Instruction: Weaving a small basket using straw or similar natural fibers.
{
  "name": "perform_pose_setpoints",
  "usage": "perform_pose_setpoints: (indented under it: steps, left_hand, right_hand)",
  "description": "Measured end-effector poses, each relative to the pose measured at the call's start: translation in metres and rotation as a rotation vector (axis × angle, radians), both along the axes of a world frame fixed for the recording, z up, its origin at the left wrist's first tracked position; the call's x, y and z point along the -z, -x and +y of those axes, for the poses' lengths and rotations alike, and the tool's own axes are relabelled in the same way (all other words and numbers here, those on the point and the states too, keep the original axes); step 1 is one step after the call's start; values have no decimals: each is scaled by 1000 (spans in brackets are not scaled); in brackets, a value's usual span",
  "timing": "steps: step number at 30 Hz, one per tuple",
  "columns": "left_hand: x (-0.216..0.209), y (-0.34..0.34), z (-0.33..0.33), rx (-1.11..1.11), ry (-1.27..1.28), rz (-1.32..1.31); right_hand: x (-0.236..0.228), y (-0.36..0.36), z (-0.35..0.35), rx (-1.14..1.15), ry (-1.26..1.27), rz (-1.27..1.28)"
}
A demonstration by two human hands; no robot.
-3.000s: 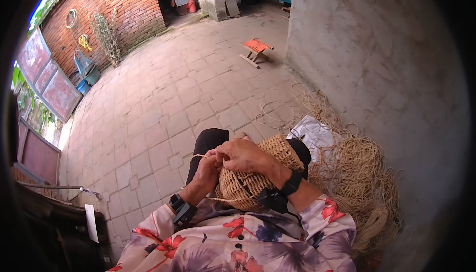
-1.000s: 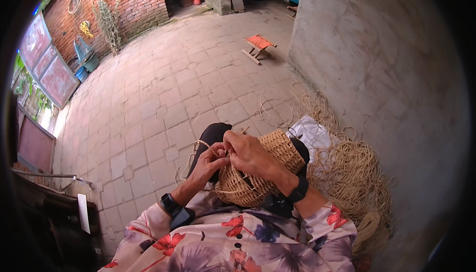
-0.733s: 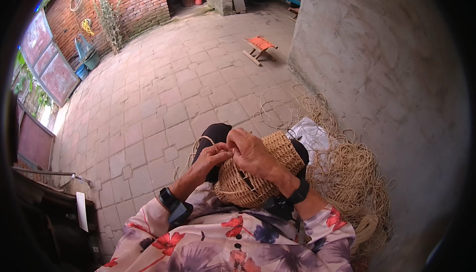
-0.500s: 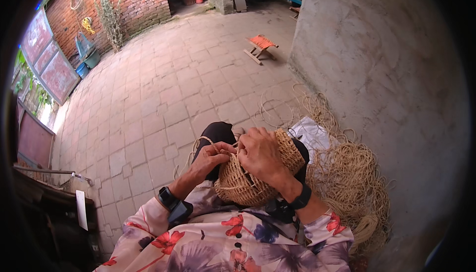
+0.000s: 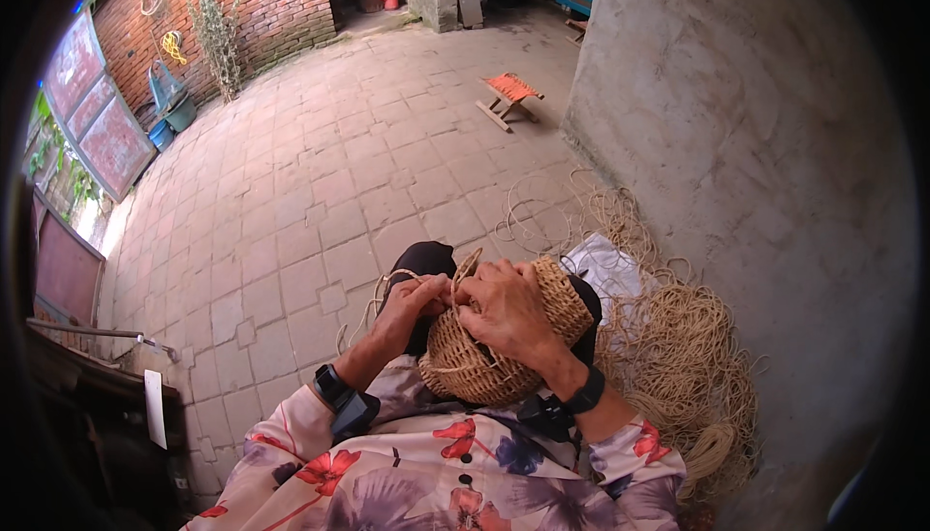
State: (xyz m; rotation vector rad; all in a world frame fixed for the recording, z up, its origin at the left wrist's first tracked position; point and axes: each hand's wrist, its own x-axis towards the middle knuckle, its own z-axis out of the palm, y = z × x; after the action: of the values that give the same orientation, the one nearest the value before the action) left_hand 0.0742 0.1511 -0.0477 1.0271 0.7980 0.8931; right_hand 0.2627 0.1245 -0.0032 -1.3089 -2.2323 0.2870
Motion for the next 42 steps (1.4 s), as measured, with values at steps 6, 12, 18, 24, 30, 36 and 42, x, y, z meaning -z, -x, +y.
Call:
perform_pose_setpoints:
  steps: [6,12,18,24,30,36,42]
  left_hand:
    - [11,-1,7,-16,71,125]
    - [8,-4,-7,-118,109,-87]
    - [23,-5,-18,-236,95,-206]
    - [35,-19,-32,-423,0,-274]
    - [45,-29,-34,-455,6,-280]
    - [45,-27,-37,-502,18,-239]
    - [42,-24,-31,-447,25,-90]
  right_hand:
    - [-2,6,2,13,48,-34]
    - [-7,20,21,40,131,-327]
    - [-12,16,36,-67,282,-333]
    - [-14,24,23,-77,97,-278]
    - [-34,-11,39,58,843,908]
    - [-82,-193,42,141,347,1281]
    - [2,-262,16,845,136,-480]
